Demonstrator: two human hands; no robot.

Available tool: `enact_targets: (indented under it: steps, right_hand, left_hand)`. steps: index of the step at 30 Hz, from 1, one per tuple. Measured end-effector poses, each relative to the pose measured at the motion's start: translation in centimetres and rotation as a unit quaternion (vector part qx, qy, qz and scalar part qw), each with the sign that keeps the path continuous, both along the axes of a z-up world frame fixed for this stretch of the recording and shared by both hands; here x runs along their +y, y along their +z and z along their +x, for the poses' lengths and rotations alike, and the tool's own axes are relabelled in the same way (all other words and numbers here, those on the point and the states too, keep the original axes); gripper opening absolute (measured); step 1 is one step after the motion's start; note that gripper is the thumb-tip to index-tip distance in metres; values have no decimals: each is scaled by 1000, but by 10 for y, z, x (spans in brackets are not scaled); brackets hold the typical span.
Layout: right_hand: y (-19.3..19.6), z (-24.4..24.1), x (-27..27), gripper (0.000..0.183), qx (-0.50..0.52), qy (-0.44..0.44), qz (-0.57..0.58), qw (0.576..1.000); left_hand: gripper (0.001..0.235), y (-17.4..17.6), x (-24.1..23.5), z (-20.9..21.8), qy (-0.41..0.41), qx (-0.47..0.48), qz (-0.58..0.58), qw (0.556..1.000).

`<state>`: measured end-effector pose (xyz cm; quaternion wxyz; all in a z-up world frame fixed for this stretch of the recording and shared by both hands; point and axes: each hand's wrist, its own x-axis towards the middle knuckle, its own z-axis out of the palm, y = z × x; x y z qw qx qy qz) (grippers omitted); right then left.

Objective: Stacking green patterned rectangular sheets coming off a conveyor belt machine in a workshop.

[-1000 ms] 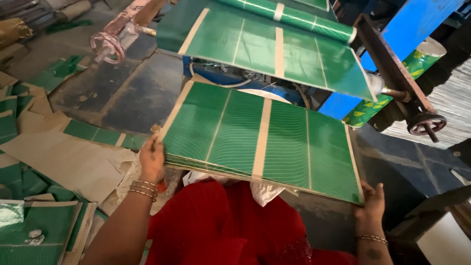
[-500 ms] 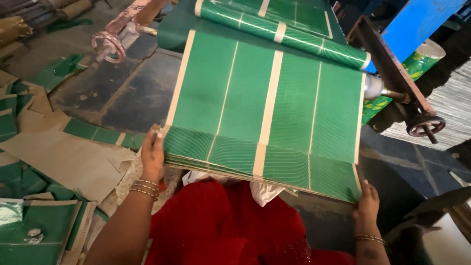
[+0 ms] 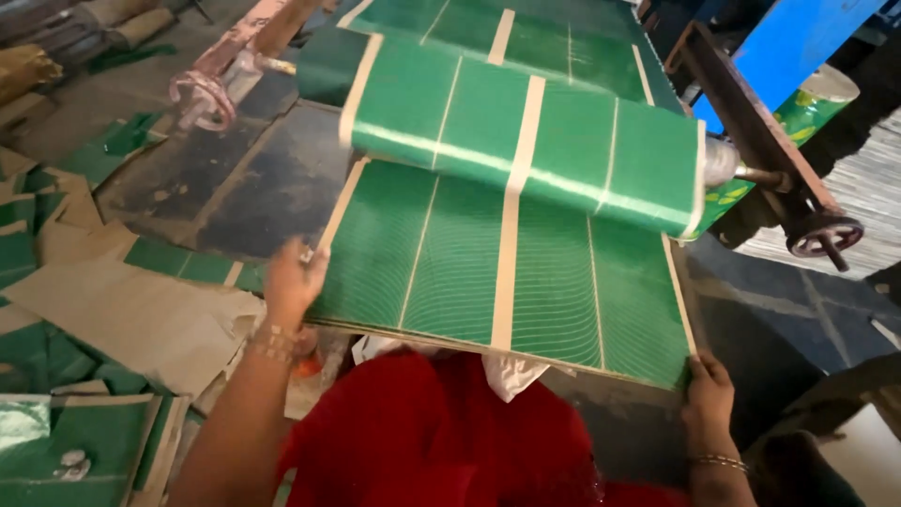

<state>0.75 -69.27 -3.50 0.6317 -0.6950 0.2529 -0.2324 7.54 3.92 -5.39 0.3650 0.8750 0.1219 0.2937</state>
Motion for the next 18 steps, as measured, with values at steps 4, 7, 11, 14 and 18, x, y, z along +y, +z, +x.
enact_targets:
  steps: [4,7,11,14,18]
  right_hand:
    - [-2,-2,-1,24,16,-3,-35,999]
    - [-37,11,-30,25,-7,-1,-31,1000]
    - [-10,2,-11,24,7,11,8,1000]
    - [3,-3,4,26,55,-26,65,996]
    - [2,-6,3,27,20,7,36,999]
  left_hand:
    - [71,79,-10,54,9,-45,-18,999]
    - [84,98,-6,103,-6,-37,-10,999]
    - [98,91,-13,150,-54,-106,-25,993]
    - [93,115,-59,124,-100,-15,-283,954]
    - [33,202,-133,37,-368,-143,-122,911]
